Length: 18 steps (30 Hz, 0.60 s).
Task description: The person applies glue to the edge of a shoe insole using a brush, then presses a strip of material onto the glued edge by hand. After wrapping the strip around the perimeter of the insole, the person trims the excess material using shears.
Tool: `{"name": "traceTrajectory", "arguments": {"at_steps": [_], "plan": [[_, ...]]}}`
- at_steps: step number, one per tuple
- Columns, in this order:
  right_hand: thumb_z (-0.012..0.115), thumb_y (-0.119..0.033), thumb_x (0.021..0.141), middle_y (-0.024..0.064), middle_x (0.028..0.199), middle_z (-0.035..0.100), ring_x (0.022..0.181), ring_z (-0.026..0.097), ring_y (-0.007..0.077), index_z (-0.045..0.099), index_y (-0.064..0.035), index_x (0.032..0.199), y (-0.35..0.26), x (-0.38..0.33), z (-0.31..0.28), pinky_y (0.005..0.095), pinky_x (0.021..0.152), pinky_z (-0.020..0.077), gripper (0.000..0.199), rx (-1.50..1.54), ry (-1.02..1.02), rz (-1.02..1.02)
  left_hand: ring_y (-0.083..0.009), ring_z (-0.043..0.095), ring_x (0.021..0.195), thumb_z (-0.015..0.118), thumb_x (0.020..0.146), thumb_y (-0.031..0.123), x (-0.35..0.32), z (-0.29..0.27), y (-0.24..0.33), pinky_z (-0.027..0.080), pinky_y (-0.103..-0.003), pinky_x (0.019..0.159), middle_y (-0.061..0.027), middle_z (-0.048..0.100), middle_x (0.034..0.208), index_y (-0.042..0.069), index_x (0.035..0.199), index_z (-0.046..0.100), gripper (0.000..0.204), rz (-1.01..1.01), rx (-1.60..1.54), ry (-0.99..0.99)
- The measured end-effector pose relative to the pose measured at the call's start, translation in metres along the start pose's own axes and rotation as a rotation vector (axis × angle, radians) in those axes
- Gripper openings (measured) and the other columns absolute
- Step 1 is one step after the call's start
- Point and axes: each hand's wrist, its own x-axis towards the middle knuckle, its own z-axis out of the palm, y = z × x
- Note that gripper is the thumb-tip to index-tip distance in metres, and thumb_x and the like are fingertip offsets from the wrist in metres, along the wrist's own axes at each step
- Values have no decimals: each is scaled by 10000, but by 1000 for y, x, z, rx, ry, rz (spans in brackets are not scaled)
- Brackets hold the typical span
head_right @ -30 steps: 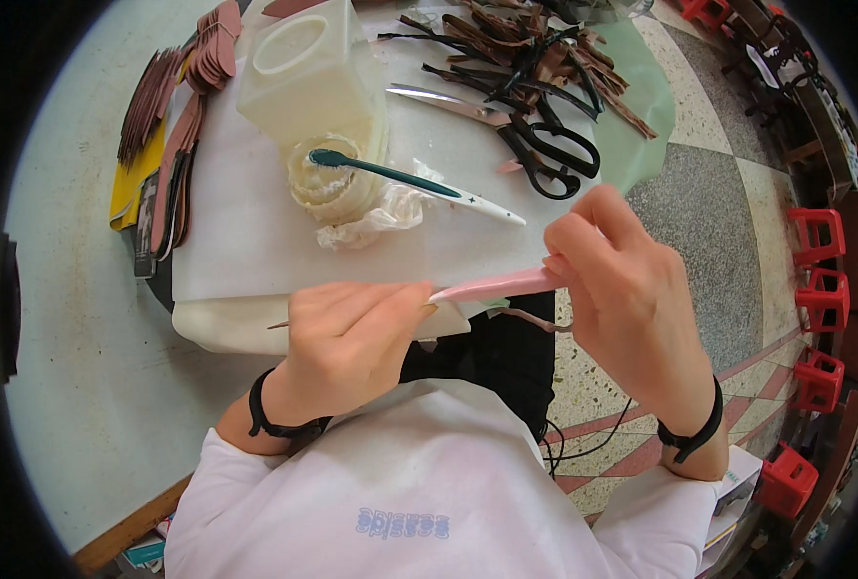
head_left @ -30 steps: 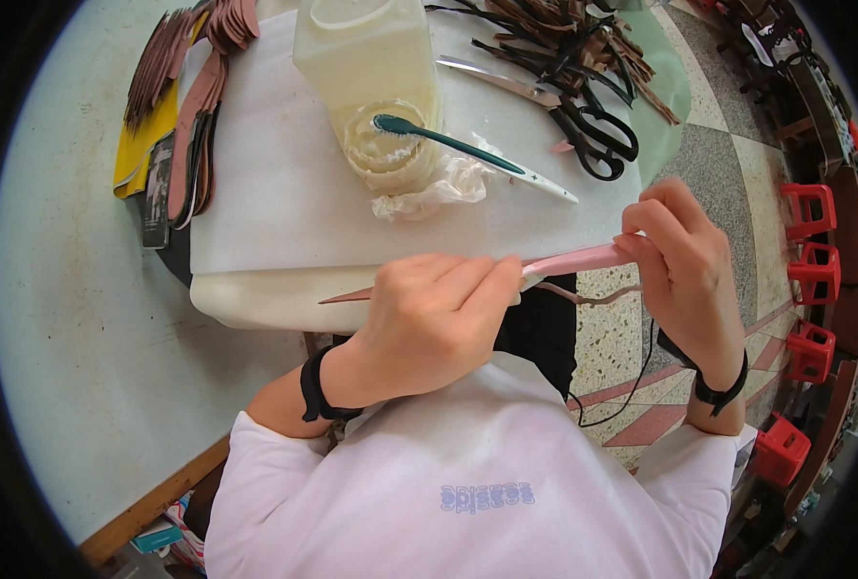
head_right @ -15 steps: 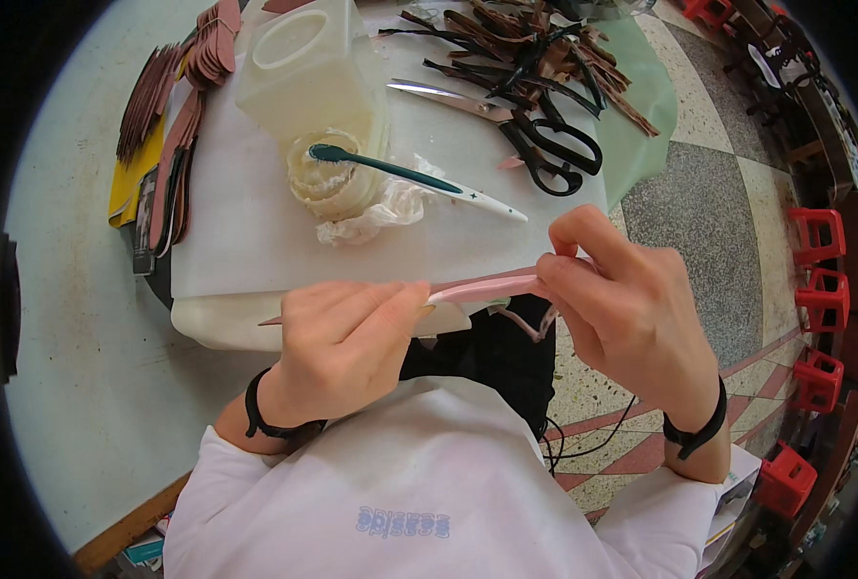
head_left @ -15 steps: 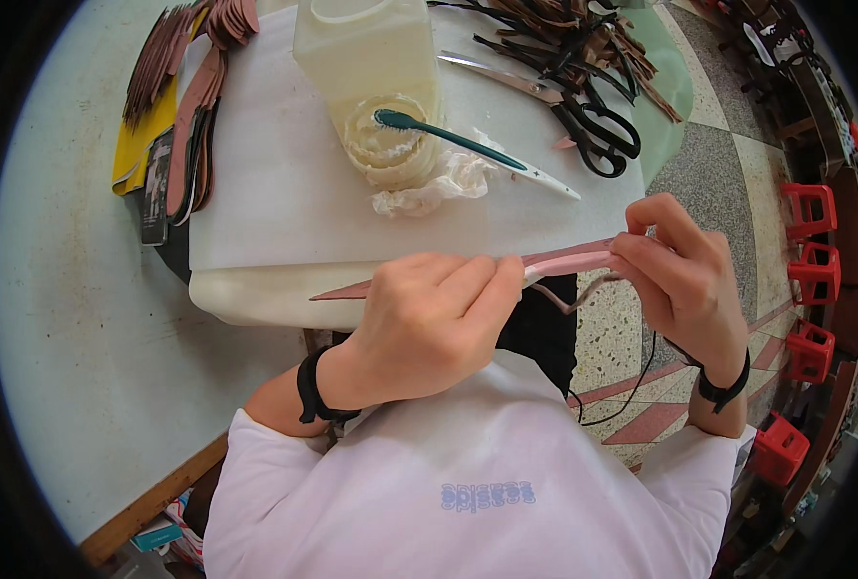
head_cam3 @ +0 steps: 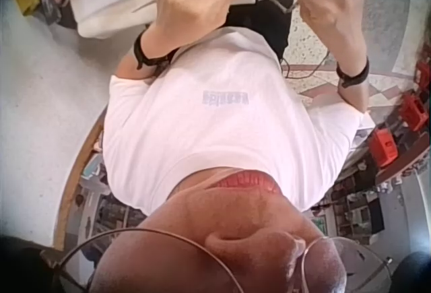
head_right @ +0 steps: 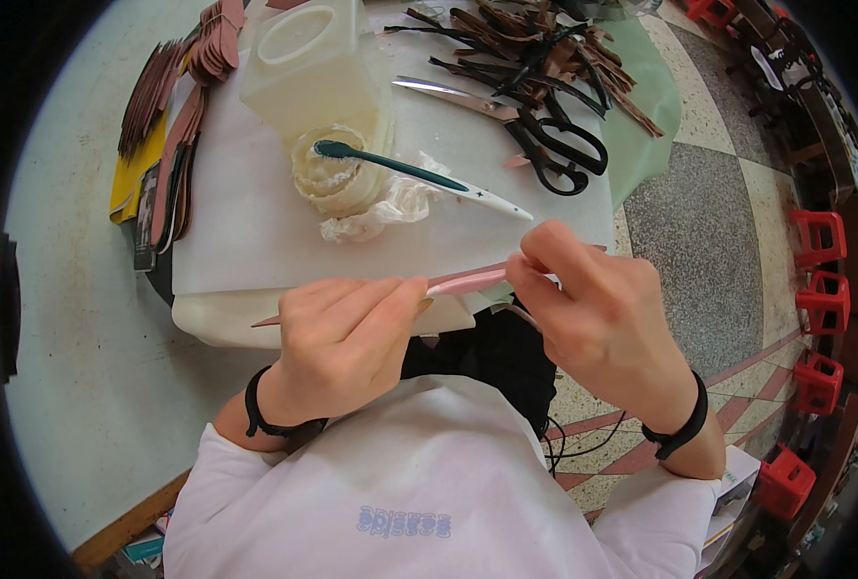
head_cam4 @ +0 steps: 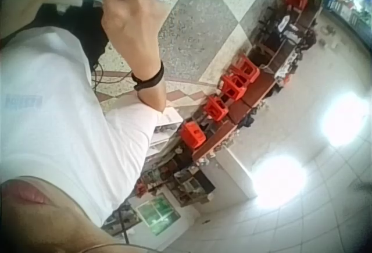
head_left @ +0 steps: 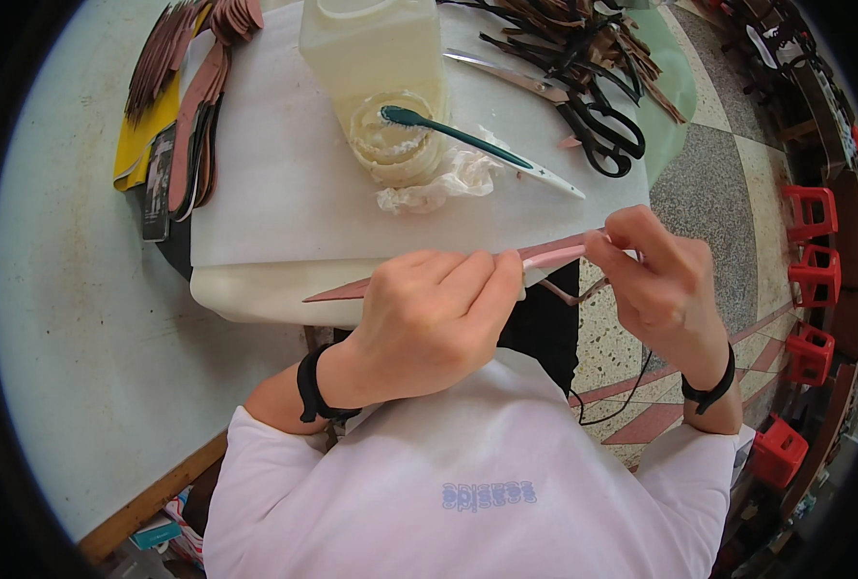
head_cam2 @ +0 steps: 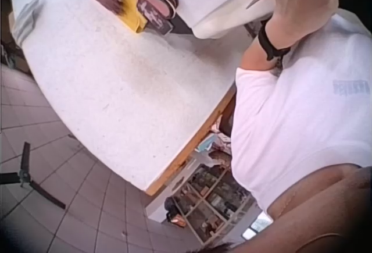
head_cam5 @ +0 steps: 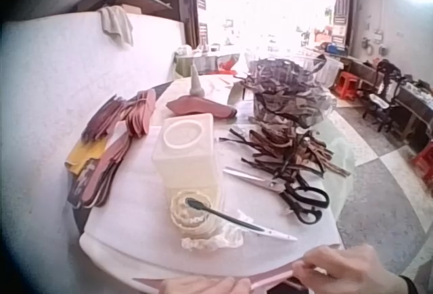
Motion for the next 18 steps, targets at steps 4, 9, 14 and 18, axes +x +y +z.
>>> {"name": "traceTrajectory", "arguments": {"at_steps": [4, 9, 14, 18], "plan": [[630, 12, 624, 38, 778, 463, 562, 547, 157, 599, -20, 832, -3, 0, 6, 283, 449, 435, 212, 15, 3, -4, -207, 582, 519, 647, 626, -56, 0, -1, -1, 451, -279, 448, -90, 603, 671, -55, 856, 624, 231, 7, 15, -26], [638, 2, 638, 37, 769, 459, 552, 537, 156, 613, -32, 870, -6, 2, 10, 284, 445, 425, 236, 53, 19, -11, -193, 572, 516, 643, 619, -47, 1, 2, 1, 450, -284, 449, -81, 596, 669, -50, 841, 624, 223, 32, 48, -8], [641, -18, 640, 27, 766, 474, 559, 536, 136, 623, -33, 870, -14, 4, 14, 273, 431, 403, 231, 46, 47, -12, -190, 570, 522, 644, 613, -44, 2, 7, 3, 448, -284, 447, -77, 592, 667, -48, 836, 628, 224, 52, 44, 14], [647, -32, 638, 23, 770, 489, 561, 532, 131, 622, -17, 851, -19, 5, 18, 266, 427, 391, 215, -8, 113, -45, -195, 569, 531, 638, 600, -49, 5, 6, 7, 446, -284, 446, -83, 594, 676, -49, 830, 633, 230, 47, 58, 16]]}}
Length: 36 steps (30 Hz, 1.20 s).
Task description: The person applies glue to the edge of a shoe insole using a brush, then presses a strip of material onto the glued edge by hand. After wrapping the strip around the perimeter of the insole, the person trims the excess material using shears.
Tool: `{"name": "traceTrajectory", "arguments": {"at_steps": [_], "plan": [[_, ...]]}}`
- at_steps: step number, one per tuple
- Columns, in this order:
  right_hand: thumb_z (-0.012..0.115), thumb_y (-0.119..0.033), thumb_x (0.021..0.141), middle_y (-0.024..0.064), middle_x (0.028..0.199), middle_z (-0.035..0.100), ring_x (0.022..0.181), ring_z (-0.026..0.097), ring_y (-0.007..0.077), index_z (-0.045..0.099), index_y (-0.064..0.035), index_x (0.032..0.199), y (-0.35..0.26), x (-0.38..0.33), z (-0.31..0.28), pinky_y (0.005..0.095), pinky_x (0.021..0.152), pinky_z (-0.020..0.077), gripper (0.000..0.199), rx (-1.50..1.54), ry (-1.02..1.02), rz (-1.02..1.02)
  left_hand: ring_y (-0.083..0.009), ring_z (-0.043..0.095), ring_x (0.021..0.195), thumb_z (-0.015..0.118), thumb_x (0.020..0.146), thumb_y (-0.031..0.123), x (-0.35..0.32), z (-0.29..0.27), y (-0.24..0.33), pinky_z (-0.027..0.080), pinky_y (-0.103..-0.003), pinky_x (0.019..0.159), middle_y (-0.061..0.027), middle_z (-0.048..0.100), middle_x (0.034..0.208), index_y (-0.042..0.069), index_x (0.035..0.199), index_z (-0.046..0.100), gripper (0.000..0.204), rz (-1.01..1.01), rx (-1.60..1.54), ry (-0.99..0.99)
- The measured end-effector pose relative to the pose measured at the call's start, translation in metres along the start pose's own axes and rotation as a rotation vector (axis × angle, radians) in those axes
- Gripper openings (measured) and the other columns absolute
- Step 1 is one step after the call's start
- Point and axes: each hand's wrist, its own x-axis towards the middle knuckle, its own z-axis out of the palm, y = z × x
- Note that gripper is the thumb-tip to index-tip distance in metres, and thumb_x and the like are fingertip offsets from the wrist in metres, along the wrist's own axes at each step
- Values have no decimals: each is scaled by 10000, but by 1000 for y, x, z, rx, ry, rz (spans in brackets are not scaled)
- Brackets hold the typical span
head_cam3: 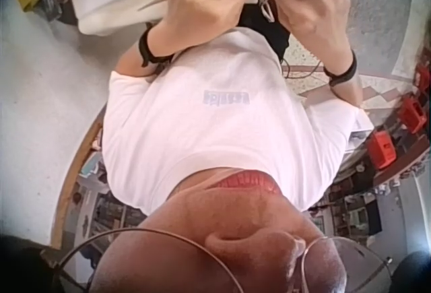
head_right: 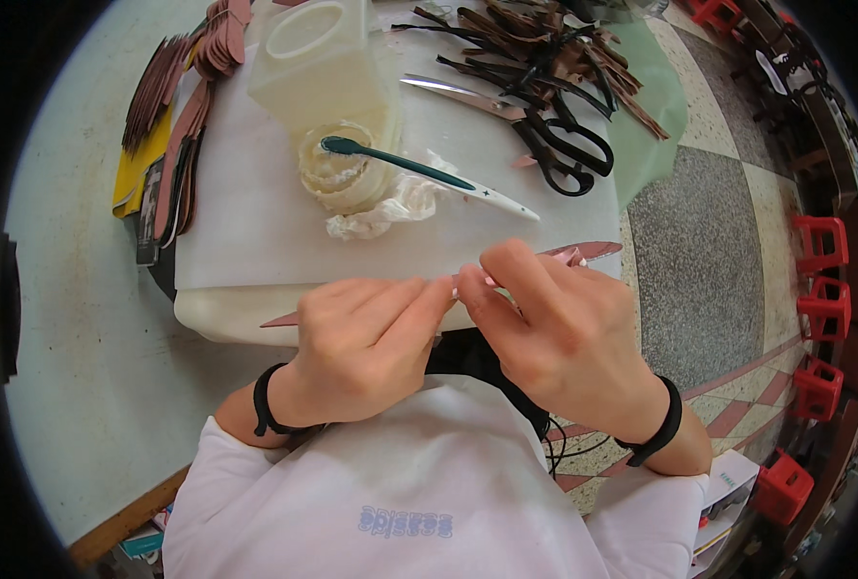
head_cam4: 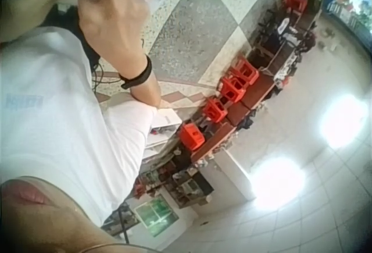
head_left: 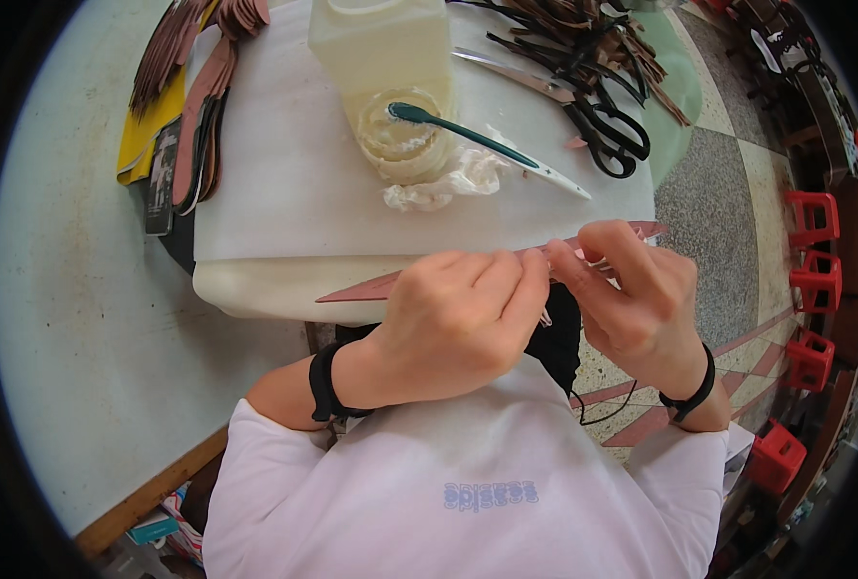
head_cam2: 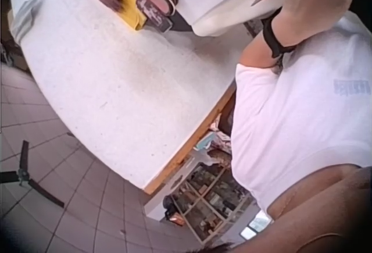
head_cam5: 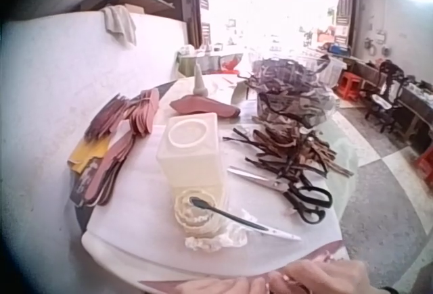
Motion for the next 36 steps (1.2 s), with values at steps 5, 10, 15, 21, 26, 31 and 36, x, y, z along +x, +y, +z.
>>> {"name": "traceTrajectory", "arguments": {"at_steps": [5, 10, 15, 21, 26, 31, 36], "plan": [[647, -43, 632, 26, 770, 499, 544, 523, 134, 615, -10, 807, 1, 2, 6, 266, 436, 389, 180, 23, 78, -59, -199, 575, 538, 633, 596, -51, 0, -1, -4, 458, -283, 457, -90, 600, 686, -48, 836, 636, 241, 29, 31, 1], [651, -41, 636, 21, 757, 488, 536, 525, 136, 613, -27, 782, 7, 1, 3, 268, 432, 387, 152, -15, 80, -13, -208, 596, 562, 631, 594, -54, 1, -12, -6, 477, -284, 474, -100, 614, 705, -50, 846, 633, 251, 31, 38, -35], [646, -16, 631, 23, 745, 482, 529, 528, 140, 613, -38, 772, 20, 5, -8, 271, 419, 388, 146, -41, 78, -24, -222, 603, 559, 647, 611, -54, -4, -23, -10, 483, -291, 488, -100, 617, 691, -48, 846, 628, 236, 25, 72, -8], [625, -10, 585, 18, 713, 467, 525, 518, 145, 599, -41, 728, 23, 8, -7, 273, 409, 391, 149, 73, 95, -112, -254, 627, 628, 701, 613, 1, -1, -39, 2, 496, -313, 544, -127, 636, 772, -20, 868, 633, 264, -157, 68, -132], [623, -31, 567, 5, 725, 501, 547, 530, 150, 580, -21, 713, 10, 14, -9, 288, 435, 418, 153, 69, 111, -172, -289, 604, 917, 739, 587, 74, 10, -30, 18, 470, -394, 749, -142, 624, 930, 17, 854, 651, 287, -186, 269, -46], [633, -29, 585, 4, 742, 522, 569, 537, 143, 588, -19, 718, 1, 18, 3, 284, 481, 441, 140, 105, 207, -191, -291, 556, 984, 722, 582, 65, 16, -24, 22, 414, -456, 833, -123, 607, 926, 1, 824, 646, 263, -126, 423, 26], [656, 2, 620, 18, 741, 528, 575, 534, 153, 618, -8, 752, -3, 18, -2, 273, 487, 438, 138, 38, 177, -156, -236, 491, 660, 665, 613, -40, 15, -17, 8, 411, -342, 531, -82, 491, 710, -39, 803, 622, 195, -128, 129, 7]]}}
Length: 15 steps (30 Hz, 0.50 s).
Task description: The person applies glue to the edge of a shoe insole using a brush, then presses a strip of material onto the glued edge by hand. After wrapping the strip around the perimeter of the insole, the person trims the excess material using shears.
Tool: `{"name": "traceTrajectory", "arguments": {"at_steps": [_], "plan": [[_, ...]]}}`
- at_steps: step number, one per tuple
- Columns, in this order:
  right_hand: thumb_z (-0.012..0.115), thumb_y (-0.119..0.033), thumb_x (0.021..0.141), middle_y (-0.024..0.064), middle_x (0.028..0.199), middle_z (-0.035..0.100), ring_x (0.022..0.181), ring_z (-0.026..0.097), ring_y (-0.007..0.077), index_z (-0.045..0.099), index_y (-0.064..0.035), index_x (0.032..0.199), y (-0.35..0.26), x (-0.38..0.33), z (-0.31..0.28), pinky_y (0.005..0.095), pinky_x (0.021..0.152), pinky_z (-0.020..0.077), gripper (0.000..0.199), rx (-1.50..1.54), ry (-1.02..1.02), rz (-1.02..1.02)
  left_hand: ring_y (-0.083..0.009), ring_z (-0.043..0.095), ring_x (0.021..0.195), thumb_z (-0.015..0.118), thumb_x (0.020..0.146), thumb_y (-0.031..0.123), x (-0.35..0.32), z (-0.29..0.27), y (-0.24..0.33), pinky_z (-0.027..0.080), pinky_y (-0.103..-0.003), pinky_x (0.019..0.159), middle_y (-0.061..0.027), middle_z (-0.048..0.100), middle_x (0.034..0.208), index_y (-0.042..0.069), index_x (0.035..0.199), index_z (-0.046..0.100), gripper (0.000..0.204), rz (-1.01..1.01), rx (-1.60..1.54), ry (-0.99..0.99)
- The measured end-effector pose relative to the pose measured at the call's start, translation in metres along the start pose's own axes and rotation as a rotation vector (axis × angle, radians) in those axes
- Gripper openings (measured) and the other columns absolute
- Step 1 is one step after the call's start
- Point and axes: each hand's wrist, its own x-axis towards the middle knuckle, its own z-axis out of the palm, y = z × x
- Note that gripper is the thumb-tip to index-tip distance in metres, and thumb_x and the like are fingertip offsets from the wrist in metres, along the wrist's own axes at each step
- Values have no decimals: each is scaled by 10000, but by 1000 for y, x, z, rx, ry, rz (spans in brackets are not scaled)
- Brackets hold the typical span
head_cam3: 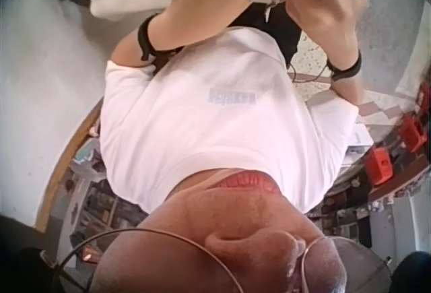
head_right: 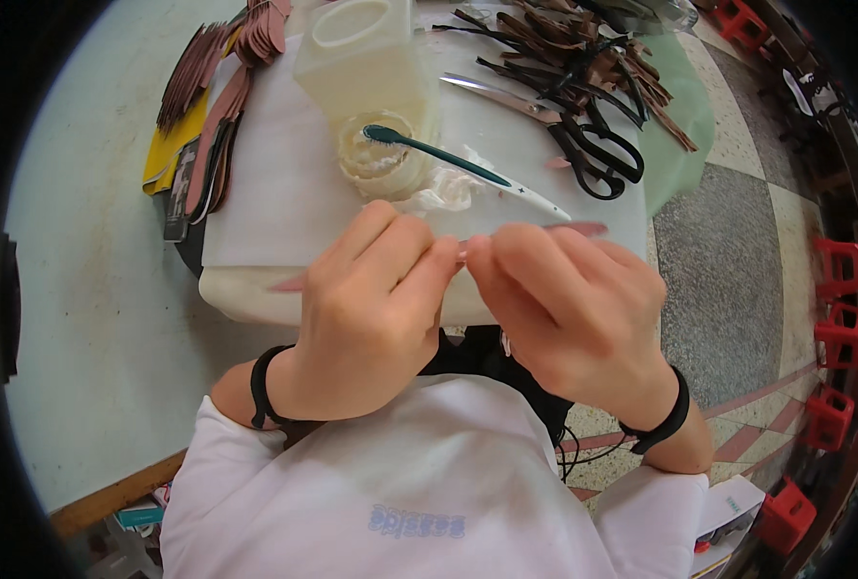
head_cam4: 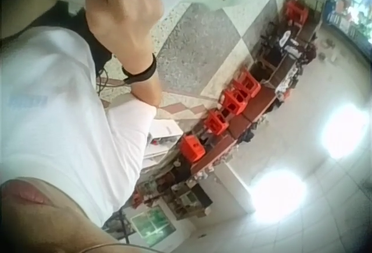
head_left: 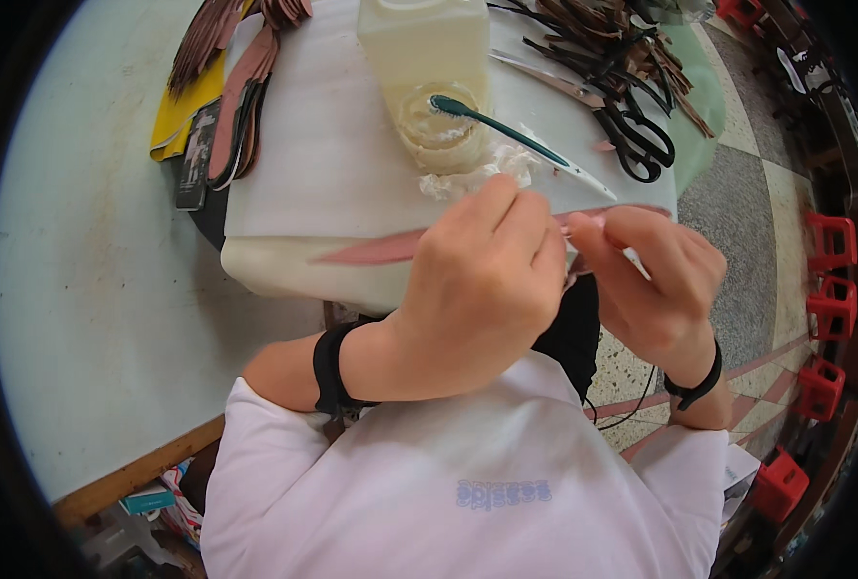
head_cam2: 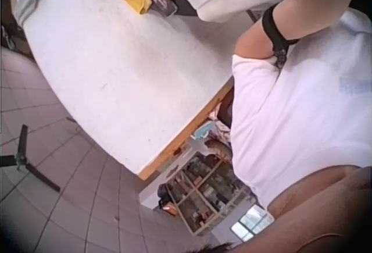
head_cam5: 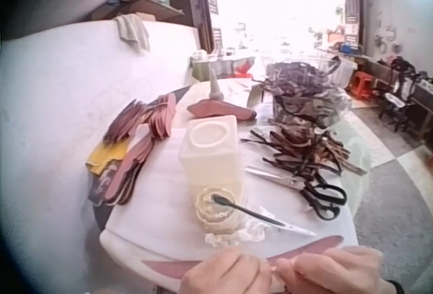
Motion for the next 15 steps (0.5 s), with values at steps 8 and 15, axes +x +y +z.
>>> {"name": "traceTrajectory", "arguments": {"at_steps": [8, 15], "plan": [[690, 39, 704, 106, 759, 546, 577, 499, 175, 605, 11, 831, -21, -26, 14, 244, 476, 389, 155, 109, 338, 498, -215, 475, 685, 569, 560, 6, -6, 3, -11, 415, -301, 499, -77, 444, 683, -35, 716, 563, 161, -71, 51, -26], [738, -30, 685, 122, 842, 535, 705, 517, 228, 547, -3, 854, -37, -26, 47, 277, 611, 426, 256, 368, 282, 730, -200, 489, 685, 581, 581, 3, -8, 2, -8, 414, -290, 486, -64, 475, 701, -65, 858, 607, 286, -58, 36, -16]]}}
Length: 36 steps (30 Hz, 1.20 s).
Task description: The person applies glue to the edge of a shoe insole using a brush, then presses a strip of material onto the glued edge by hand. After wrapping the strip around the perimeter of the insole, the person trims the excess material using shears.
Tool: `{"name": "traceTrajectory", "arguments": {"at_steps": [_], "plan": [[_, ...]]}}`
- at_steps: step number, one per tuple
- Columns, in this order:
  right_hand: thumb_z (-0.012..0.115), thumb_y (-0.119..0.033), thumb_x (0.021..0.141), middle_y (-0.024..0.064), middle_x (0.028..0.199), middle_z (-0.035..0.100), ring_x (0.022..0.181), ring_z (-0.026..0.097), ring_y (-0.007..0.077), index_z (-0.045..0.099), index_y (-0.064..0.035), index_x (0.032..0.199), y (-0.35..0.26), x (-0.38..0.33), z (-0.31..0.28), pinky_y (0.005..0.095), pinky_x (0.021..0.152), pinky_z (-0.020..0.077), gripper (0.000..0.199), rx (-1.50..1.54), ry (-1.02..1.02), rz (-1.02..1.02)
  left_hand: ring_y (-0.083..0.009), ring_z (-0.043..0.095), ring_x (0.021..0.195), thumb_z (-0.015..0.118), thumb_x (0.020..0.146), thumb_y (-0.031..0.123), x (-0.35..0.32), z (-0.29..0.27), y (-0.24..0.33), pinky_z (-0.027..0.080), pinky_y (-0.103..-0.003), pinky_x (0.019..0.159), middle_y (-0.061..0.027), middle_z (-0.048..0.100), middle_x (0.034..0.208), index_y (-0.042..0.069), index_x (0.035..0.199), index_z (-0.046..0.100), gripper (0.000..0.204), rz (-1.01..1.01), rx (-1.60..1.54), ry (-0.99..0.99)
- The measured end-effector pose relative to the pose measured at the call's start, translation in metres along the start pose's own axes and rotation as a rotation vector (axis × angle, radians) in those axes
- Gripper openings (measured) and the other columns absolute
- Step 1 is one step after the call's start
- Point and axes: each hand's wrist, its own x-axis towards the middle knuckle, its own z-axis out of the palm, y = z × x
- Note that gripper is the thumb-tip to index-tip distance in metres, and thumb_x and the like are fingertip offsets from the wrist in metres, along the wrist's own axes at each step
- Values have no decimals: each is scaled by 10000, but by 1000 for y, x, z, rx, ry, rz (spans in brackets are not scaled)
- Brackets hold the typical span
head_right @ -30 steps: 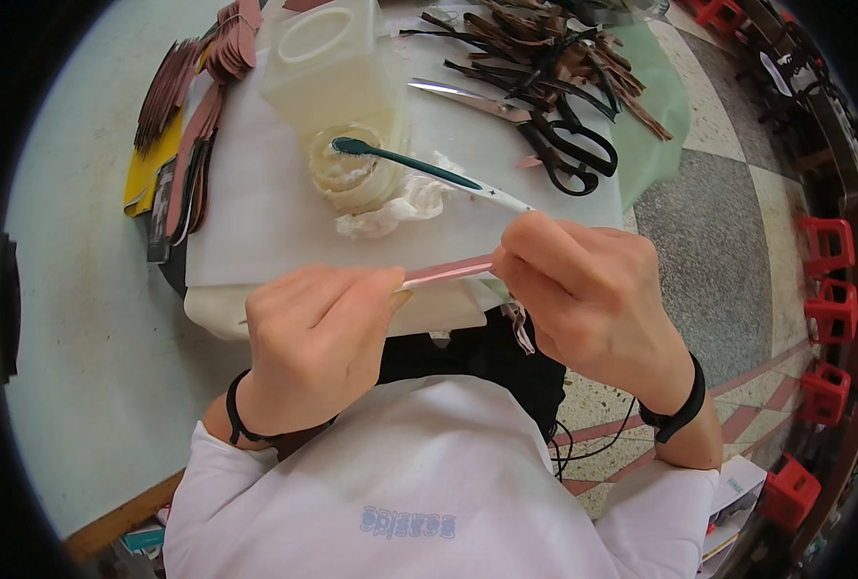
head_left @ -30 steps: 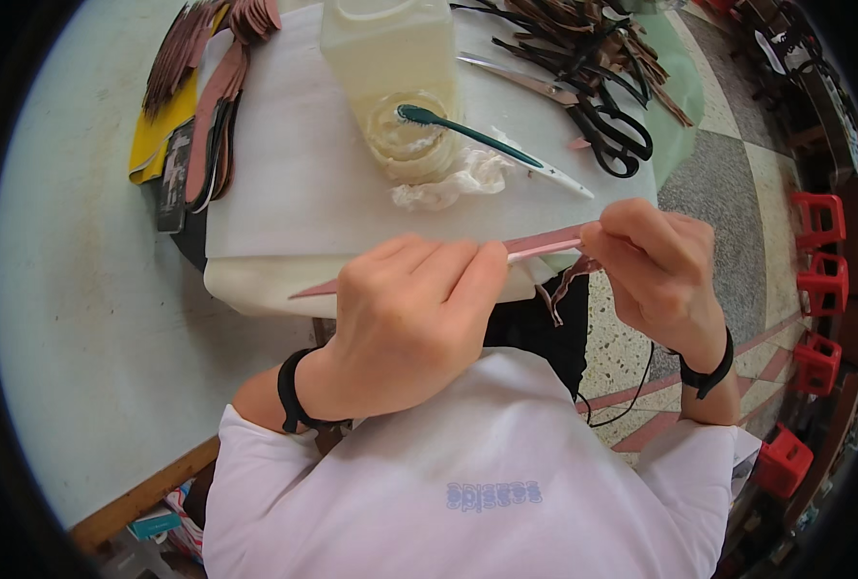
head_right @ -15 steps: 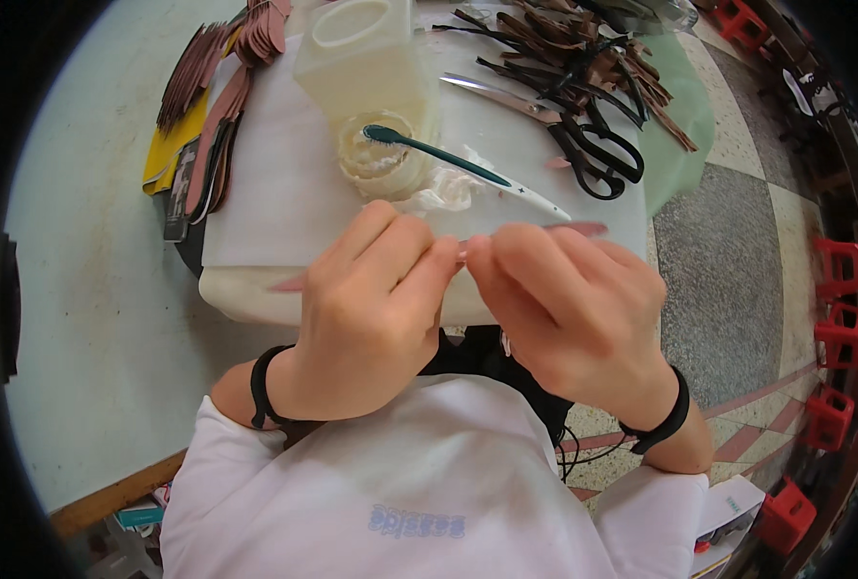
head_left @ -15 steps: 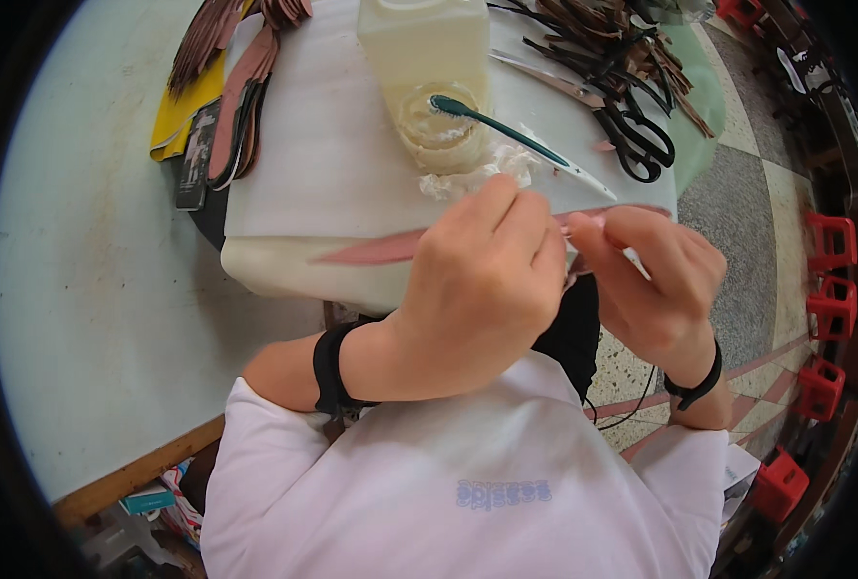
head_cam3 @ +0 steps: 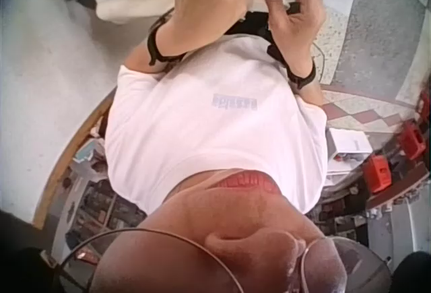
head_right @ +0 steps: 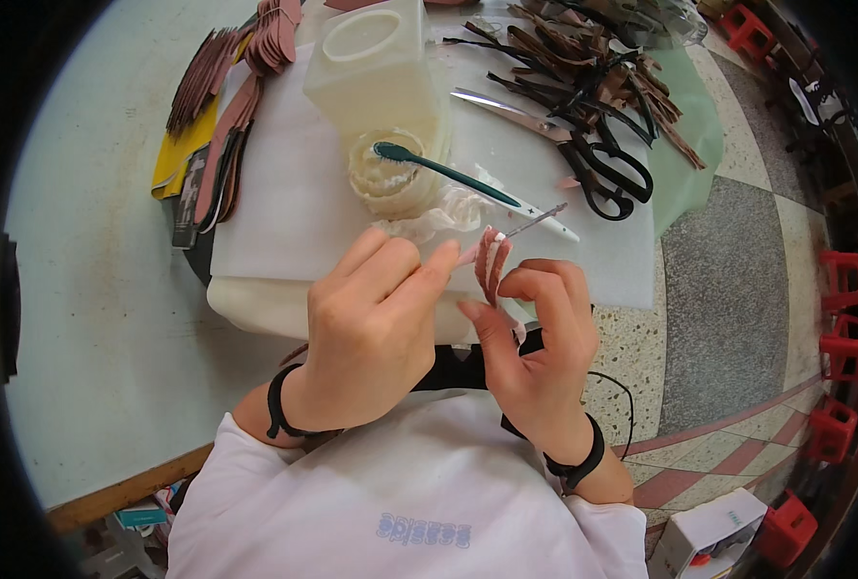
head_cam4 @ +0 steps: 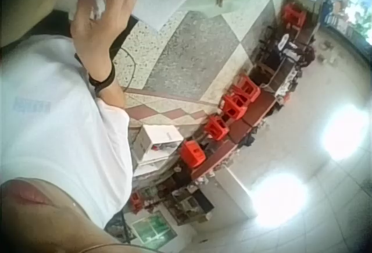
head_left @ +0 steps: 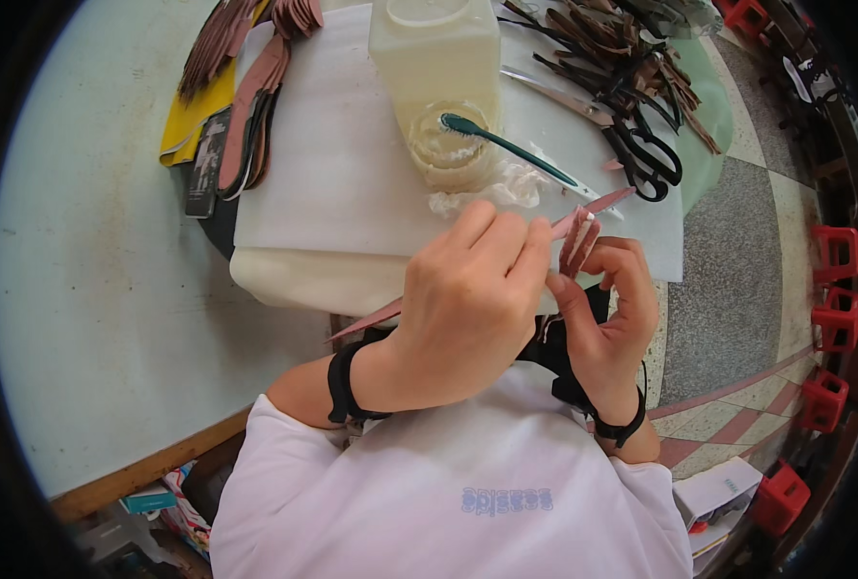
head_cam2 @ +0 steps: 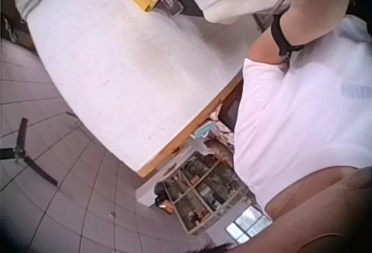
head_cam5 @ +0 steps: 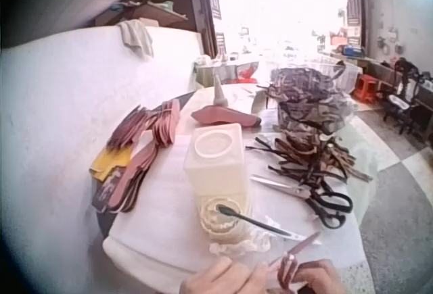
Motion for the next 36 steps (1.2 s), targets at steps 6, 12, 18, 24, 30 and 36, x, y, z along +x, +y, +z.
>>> {"name": "traceTrajectory", "arguments": {"at_steps": [6, 12, 18, 24, 30, 36], "plan": [[629, 21, 787, 59, 810, 559, 726, 529, 136, 535, -31, 940, -4, -2, -17, 228, 644, 419, 187, 600, -138, 498, -213, 449, 588, 583, 571, -87, -2, 1, -4, 365, -317, 456, -61, 429, 651, -44, 908, 638, 344, 21, -33, 76], [680, 55, 738, 30, 886, 516, 656, 501, 72, 371, -48, 1226, -17, 6, -31, 162, 590, 383, 587, 1054, -180, 462, -207, 474, 602, 597, 580, -82, -5, 0, -8, 375, -308, 452, -60, 468, 676, -57, 893, 628, 316, 81, 9, 59], [661, 73, 726, 120, 920, 495, 646, 529, 155, 410, -23, 1118, -6, 8, -27, 246, 542, 448, 475, 155, -67, 60, -190, 466, 584, 614, 598, -84, -2, -8, -15, 361, -298, 429, -64, 449, 660, -89, 838, 621, 240, 232, 88, 22], [646, 44, 749, 113, 827, 539, 580, 528, 198, 561, -16, 835, -14, 28, -44, 272, 505, 434, 135, -158, -191, -132, -184, 431, 565, 585, 516, -77, -2, -21, -19, 329, -284, 419, -61, 424, 641, -106, 847, 624, 334, 292, 112, -78], [644, -19, 795, 50, 666, 517, 541, 469, 96, 565, 20, 785, 3, 41, -57, 216, 472, 353, 89, 142, -327, 156, -179, 402, 545, 572, 481, -64, -3, -23, -23, 305, -283, 411, -58, 410, 638, -106, 854, 626, 379, 378, 116, -28], [632, -88, 849, -36, 589, 476, 523, 398, 14, 580, 24, 769, 14, 50, -63, 176, 452, 298, 148, 326, -418, 418, -184, 400, 523, 577, 496, -78, -3, -24, -25, 304, -287, 417, -66, 436, 639, -101, 849, 623, 357, 359, 36, -19]]}}
